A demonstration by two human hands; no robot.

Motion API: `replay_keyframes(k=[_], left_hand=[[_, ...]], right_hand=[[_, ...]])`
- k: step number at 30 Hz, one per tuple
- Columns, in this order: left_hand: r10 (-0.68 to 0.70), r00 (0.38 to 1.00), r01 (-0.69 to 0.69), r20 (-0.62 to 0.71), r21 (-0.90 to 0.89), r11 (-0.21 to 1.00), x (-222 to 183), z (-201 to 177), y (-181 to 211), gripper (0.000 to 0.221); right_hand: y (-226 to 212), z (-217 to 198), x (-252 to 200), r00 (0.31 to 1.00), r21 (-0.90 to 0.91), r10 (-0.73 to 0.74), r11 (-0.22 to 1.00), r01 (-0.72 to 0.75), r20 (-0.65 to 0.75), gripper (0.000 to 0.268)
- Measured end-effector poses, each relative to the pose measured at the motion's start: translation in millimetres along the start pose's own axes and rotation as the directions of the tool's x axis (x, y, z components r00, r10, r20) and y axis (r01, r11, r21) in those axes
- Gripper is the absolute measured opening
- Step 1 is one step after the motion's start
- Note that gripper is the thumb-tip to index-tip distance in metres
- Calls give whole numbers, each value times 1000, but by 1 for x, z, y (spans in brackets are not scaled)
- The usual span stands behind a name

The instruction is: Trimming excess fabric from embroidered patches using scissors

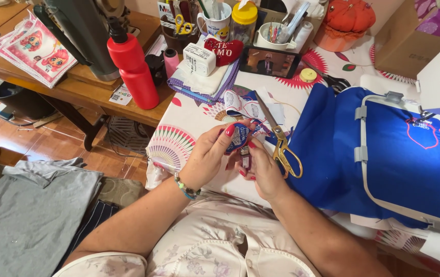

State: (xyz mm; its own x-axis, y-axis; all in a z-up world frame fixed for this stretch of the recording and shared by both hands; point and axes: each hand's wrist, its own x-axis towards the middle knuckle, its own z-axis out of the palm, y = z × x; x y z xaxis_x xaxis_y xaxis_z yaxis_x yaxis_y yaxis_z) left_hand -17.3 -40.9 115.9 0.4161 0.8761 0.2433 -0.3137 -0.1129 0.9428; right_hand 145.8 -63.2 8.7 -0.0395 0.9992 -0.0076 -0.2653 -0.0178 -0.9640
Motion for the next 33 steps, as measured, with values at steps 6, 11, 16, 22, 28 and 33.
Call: replay_keyframes(k=[6,11,16,22,28,33], left_hand=[[51,996,-40,69,-152,988,7,-7,-22,38],[63,994,-46,89,-185,982,6,-12,-25,37],[55,995,-39,83,-184,982,7,-16,-30,37],[57,996,-45,73,-154,987,4,-17,-24,36],[65,994,-44,87,-220,974,3,-14,-20,36],[72,994,-51,83,-230,972,0,-8,-7,37]], right_hand=[[-3,1,3,1000,42,-3,999,3,16,35],[21,-16,10,1000,69,-9,998,9,11,31],[25,-18,11,1000,85,-13,996,12,9,26],[24,-18,9,1000,63,-10,998,9,13,27],[17,-9,8,1000,64,-19,998,18,15,29],[8,-3,6,1000,91,-25,996,24,13,27]])
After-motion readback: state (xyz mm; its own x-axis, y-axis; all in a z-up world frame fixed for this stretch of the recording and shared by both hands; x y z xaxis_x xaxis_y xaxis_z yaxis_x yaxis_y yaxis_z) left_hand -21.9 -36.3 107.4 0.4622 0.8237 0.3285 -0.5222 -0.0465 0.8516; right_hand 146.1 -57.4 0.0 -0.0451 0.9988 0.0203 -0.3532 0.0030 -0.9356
